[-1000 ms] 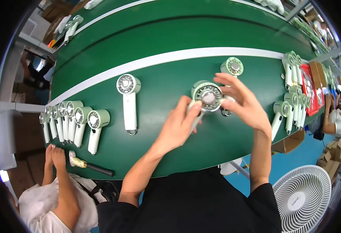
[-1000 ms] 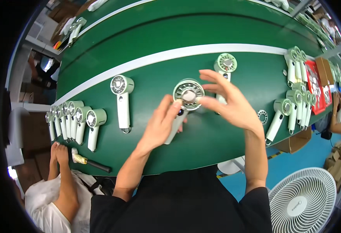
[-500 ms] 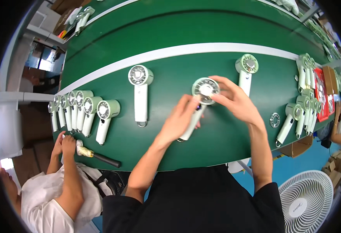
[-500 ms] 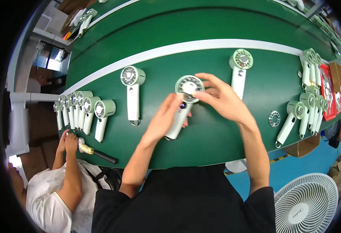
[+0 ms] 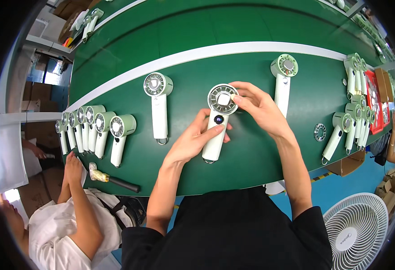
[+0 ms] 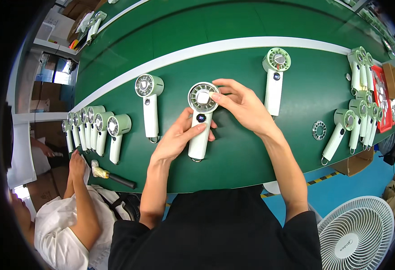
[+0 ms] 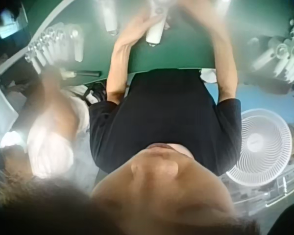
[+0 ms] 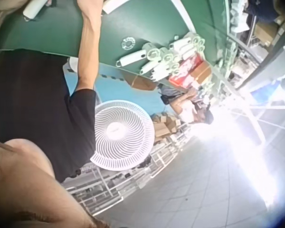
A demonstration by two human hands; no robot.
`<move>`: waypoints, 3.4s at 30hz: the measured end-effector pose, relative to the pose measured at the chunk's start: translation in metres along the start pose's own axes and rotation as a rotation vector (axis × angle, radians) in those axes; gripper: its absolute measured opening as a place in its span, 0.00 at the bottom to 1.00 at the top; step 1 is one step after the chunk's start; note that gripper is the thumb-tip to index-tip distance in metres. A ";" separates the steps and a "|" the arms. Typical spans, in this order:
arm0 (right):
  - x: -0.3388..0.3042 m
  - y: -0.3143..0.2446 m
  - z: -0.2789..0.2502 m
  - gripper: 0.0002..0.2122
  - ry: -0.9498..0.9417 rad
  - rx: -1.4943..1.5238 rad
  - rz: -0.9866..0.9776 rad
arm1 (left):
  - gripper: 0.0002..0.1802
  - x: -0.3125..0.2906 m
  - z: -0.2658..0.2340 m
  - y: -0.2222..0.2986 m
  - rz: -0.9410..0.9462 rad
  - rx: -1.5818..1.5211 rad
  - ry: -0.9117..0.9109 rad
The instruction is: The person tests portable electric fans by turning them on, attaches metal rings onto the fan heads by hand, and arranges the assembled fans on the conveyor belt.
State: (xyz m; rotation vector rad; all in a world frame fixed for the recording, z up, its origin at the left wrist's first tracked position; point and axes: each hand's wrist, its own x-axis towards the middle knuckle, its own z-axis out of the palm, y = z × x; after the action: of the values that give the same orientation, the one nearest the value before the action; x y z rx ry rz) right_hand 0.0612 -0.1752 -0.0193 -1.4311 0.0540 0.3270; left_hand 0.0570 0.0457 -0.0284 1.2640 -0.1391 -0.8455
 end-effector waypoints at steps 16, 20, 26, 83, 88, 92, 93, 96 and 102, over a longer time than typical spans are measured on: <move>0.016 0.016 0.008 0.20 0.094 0.025 -0.030 | 0.21 0.011 0.010 0.003 -0.047 0.235 0.266; 0.015 0.009 0.008 0.20 0.051 0.047 -0.028 | 0.20 0.003 0.000 0.003 0.021 0.012 0.117; 0.017 0.007 0.010 0.20 0.027 0.044 -0.029 | 0.22 0.003 -0.011 0.002 -0.017 -0.067 0.078; -0.122 0.030 -0.081 0.11 0.722 -0.838 0.077 | 0.25 0.133 0.100 0.010 0.134 0.525 0.186; -0.105 -0.002 -0.063 0.15 0.724 -0.768 -0.124 | 0.23 0.086 0.099 0.021 0.064 0.415 0.213; -0.087 -0.039 -0.035 0.23 0.653 -0.558 -0.387 | 0.24 0.064 0.101 0.021 0.088 0.429 0.174; -0.085 -0.042 -0.029 0.25 0.592 -0.482 -0.333 | 0.24 0.062 0.101 0.021 0.105 0.449 0.164; -0.079 -0.044 -0.018 0.27 0.602 -0.555 -0.352 | 0.23 0.057 0.104 0.023 0.128 0.458 0.168; -0.077 -0.046 -0.014 0.29 0.645 -0.638 -0.364 | 0.22 0.050 0.103 0.025 0.176 0.525 0.148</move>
State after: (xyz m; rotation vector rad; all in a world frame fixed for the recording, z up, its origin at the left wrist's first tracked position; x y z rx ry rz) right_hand 0.0016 -0.2087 0.0410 -2.0902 0.2244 -0.4717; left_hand 0.0500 -0.0646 0.0109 1.7715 -0.3654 -0.5759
